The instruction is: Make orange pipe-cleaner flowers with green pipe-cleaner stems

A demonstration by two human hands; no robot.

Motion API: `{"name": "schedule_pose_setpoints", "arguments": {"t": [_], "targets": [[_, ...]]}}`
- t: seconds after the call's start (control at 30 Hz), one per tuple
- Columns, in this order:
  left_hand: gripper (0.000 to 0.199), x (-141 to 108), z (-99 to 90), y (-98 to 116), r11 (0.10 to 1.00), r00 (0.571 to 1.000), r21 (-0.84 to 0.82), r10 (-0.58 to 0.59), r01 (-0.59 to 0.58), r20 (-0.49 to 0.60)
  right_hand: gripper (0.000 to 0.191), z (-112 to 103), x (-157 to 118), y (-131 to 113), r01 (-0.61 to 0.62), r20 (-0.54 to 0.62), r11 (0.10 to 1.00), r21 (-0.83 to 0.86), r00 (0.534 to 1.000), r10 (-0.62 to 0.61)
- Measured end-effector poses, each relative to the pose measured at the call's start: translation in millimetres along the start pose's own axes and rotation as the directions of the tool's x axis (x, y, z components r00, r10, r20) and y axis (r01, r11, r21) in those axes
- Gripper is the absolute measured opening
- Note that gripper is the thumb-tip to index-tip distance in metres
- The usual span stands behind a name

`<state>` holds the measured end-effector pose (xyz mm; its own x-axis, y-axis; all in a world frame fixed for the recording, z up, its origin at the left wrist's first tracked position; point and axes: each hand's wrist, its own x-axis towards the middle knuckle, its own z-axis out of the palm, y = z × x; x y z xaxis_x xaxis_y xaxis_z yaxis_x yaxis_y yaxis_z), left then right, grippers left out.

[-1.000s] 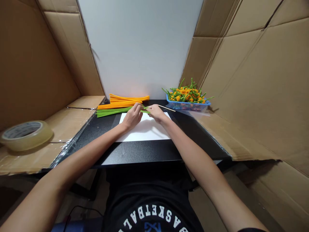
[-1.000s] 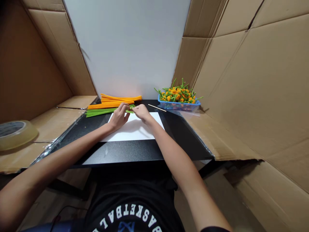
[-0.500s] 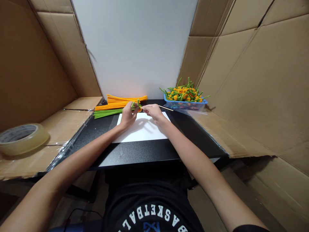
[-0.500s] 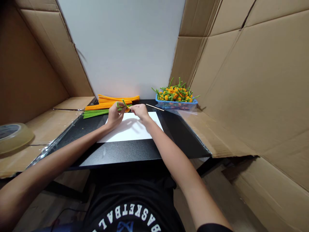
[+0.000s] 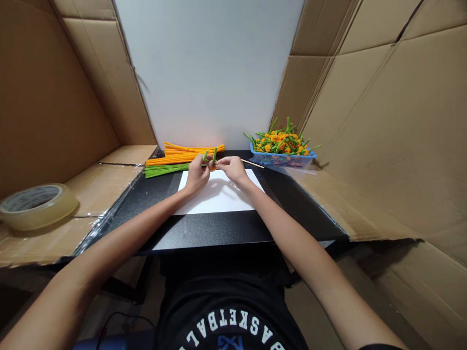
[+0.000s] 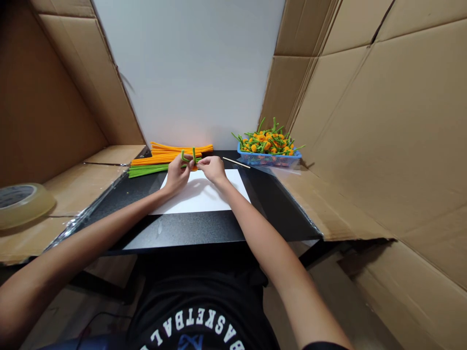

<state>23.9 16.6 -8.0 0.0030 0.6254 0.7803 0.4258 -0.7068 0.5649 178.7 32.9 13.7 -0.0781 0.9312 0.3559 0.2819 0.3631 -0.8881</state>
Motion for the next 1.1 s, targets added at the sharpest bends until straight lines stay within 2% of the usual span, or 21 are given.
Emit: {"name": "schedule_pose_setpoints", "arguments": {"t": [0.13,0.23,0.33,0.43,0.53,0.6,0.67,0.77,0.87,1.0,1.1], "targets": [[0.025,1,-2.2,0,0.999,0.998,-0.038,0.007,-0.005,0.055,0.012,0,1,3,0.019,0.039,0.999,-0.043,0.999,-0.018],[0.032,3,-0.9,-2,0.984,0.994,-0.147,-0.097,0.103,0.054,0.012,-1,-1,0,0.065,0.072,0.989,-0.13,0.996,-0.056],[0.039,6,1.3,-7,0.938,0.978,-0.276,-0.199,0.208,0.058,0.008,-5,-4,-5,0.202,0.147,0.951,-0.235,0.974,-0.171],[0.049,9,2.1,-12,0.865,0.947,-0.385,-0.298,0.322,0.123,0.005,-12,-8,-11,0.428,0.242,0.837,-0.34,0.9,-0.361],[0.057,11,1.7,-12,0.751,0.879,-0.458,-0.433,0.475,0.2,0.008,-18,-8,-12,0.606,0.331,0.679,-0.415,0.795,-0.508],[0.056,12,1.1,-10,0.666,0.826,-0.497,-0.511,0.556,0.239,0.009,-19,-6,-12,0.674,0.378,0.592,-0.442,0.738,-0.559],[0.05,13,0.3,-7,0.589,0.781,-0.529,-0.557,0.61,0.281,0.01,-19,-3,-10,0.712,0.404,0.524,-0.468,0.699,-0.59],[0.044,14,-1.6,-3,0.506,0.749,-0.569,-0.561,0.648,0.354,0.011,-19,-1,-8,0.736,0.409,0.471,-0.487,0.668,-0.621],[0.045,15,-3.7,-2,0.518,0.781,-0.591,-0.484,0.619,0.395,0.014,-21,-4,-6,0.707,0.338,0.52,-0.478,0.695,-0.634],[0.051,15,-6.3,-5,0.628,0.843,-0.563,-0.38,0.538,0.381,0.011,-23,-8,-4,0.598,0.199,0.706,-0.379,0.798,-0.569],[0.05,15,-8.9,-7,0.711,0.875,-0.513,-0.363,0.482,0.32,0.01,-21,-6,-4,0.45,0.102,0.865,-0.222,0.893,-0.438]]}}
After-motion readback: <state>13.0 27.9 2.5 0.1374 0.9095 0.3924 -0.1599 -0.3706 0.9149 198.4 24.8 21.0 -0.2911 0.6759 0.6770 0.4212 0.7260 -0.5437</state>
